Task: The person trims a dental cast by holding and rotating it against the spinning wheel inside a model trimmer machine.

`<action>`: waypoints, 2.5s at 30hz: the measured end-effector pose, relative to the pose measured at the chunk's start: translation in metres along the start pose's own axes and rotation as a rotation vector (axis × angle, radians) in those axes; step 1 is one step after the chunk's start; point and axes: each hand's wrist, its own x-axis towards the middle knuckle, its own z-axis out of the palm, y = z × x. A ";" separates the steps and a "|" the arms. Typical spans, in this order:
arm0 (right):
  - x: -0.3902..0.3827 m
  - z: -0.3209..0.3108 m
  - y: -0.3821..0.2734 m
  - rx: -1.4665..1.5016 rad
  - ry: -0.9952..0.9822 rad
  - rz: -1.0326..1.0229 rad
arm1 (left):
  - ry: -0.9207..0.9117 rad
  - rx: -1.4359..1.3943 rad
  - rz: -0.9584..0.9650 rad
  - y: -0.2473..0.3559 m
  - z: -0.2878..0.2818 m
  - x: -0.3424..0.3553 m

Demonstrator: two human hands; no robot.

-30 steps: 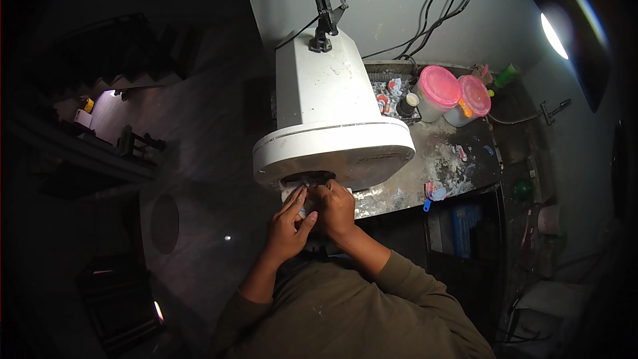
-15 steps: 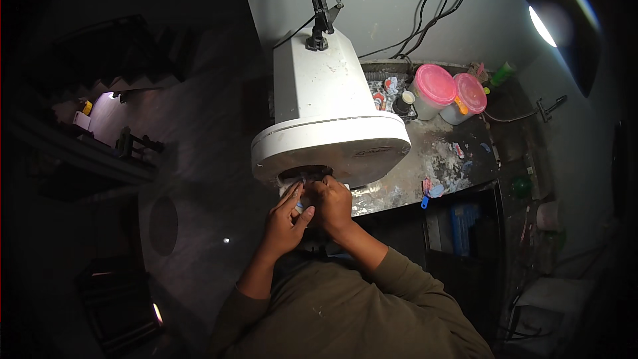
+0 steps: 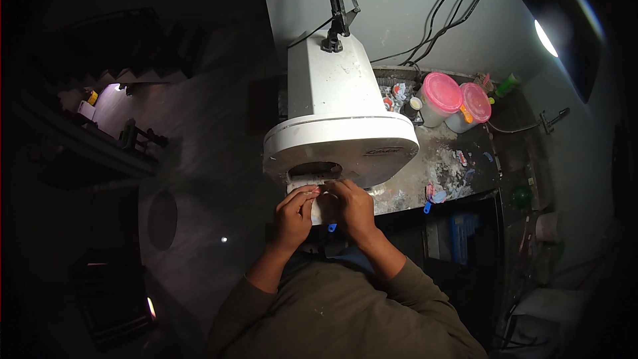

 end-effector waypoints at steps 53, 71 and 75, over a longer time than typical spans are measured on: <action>0.011 0.034 0.030 -0.152 0.093 -0.261 | 0.311 0.344 -0.063 -0.012 0.011 0.013; 0.012 0.033 0.029 -0.149 0.109 -0.283 | 0.329 0.328 -0.065 -0.019 0.014 0.012; 0.013 0.033 0.031 -0.143 0.122 -0.295 | 0.344 0.361 -0.016 -0.024 0.014 0.011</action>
